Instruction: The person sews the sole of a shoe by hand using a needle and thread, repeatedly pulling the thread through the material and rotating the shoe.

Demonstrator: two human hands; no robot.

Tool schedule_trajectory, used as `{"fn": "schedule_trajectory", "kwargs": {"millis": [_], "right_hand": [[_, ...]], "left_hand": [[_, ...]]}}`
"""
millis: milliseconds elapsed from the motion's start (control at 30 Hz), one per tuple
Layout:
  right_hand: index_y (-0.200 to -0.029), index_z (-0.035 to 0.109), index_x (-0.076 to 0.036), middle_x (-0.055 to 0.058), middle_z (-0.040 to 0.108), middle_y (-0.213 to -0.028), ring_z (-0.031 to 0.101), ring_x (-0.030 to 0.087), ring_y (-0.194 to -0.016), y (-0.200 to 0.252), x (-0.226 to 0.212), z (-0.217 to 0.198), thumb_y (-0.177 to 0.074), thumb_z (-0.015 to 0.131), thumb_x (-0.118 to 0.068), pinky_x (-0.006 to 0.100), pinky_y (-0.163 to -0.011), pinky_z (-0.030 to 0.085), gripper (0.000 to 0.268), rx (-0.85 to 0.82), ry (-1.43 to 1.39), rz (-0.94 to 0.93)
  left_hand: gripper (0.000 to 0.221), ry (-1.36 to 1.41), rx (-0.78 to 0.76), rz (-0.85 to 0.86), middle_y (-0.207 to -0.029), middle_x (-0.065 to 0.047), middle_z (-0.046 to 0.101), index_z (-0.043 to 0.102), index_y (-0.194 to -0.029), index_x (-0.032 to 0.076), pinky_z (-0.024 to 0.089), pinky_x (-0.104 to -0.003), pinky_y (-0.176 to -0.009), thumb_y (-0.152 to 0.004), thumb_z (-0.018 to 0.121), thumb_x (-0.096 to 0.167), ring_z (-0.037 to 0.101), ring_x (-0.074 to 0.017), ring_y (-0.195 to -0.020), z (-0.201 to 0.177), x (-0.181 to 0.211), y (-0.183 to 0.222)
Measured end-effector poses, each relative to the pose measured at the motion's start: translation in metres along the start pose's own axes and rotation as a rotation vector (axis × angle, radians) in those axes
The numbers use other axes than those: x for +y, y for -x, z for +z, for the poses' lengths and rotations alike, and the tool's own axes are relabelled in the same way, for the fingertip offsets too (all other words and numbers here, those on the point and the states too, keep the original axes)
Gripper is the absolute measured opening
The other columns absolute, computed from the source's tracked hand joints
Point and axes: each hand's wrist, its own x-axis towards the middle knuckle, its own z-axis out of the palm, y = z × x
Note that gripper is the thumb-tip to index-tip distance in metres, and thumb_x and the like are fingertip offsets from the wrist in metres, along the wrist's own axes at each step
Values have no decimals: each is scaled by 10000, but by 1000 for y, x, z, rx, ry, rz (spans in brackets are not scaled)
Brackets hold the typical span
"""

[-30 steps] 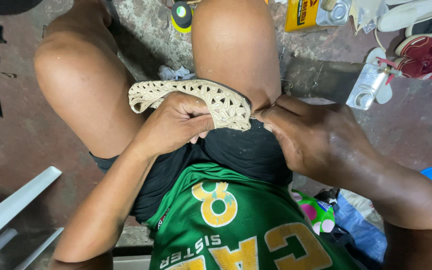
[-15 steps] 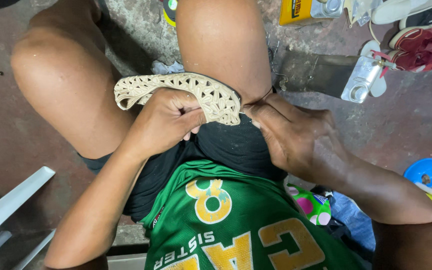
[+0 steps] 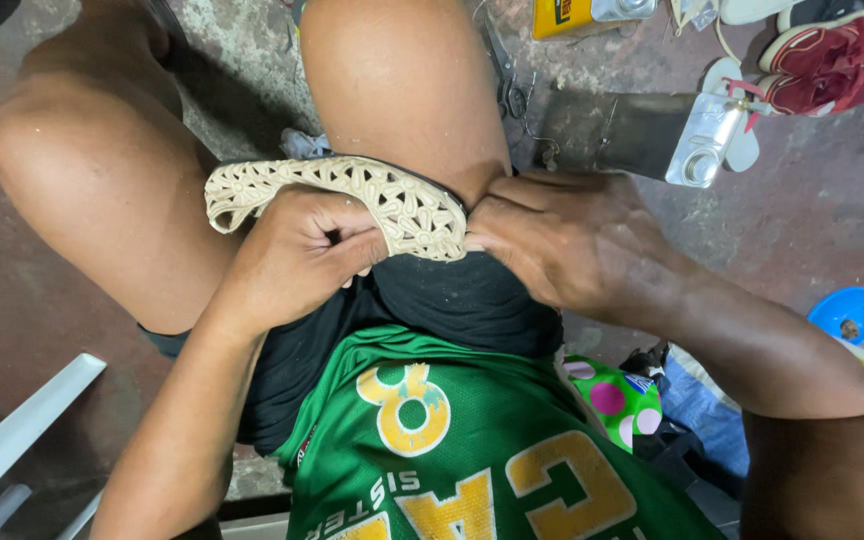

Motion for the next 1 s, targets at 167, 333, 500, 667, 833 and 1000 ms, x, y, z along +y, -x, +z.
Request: {"fn": "schedule_trajectory", "kwargs": {"millis": [167,333,500,667,833,1000], "right_hand": [[-923,650,-87,58,617,-840,657,261,-770,4,15,2,-951,714,-271,406,-656,520,197,-17,0,-2],[-904,644,-84,59,623,-838,654,259,-749,4,17,2,-950,701,-306,405,-638,511,235,-54,32,14],[-974,683,-82,60,664,-915,667,252,-739,2,6,-7,-954,671,-285,396,-593,509,204,-74,57,53],[-1022,683,-44,74,667,-934,686,248,-762,-1,-5,-12,-965,660,-220,386,-600,531,187,-127,32,75],[-960,682,-29,85,672,-865,689,257,-750,-12,-8,-17,-967,677,-224,402,-641,541,195,-102,106,33],[-876,693,-39,79,670,-789,674,261,-680,-14,-5,-13,-955,701,-243,419,-582,518,218,-111,19,75]], "left_hand": [[133,42,12,-6,-582,-28,608,710,-784,14,463,-275,-487,-888,713,98,546,-68,-514,2,2,-3],[125,68,2,9,-601,-18,625,709,-789,14,472,-266,-495,-890,712,88,557,-65,-522,4,-2,-2],[124,140,-34,41,-607,-30,611,705,-804,6,460,-274,-496,-912,717,67,544,-72,-537,5,-6,-3],[117,95,-74,4,-583,-24,621,722,-808,8,467,-271,-475,-911,715,63,567,-69,-503,2,-7,-5],[101,192,-144,10,-614,13,641,741,-881,19,481,-260,-469,-923,693,97,576,-54,-509,-2,-7,-3],[120,180,-194,-7,-596,22,592,750,-924,30,446,-256,-472,-946,675,121,524,-53,-514,-8,-9,-4]]}}
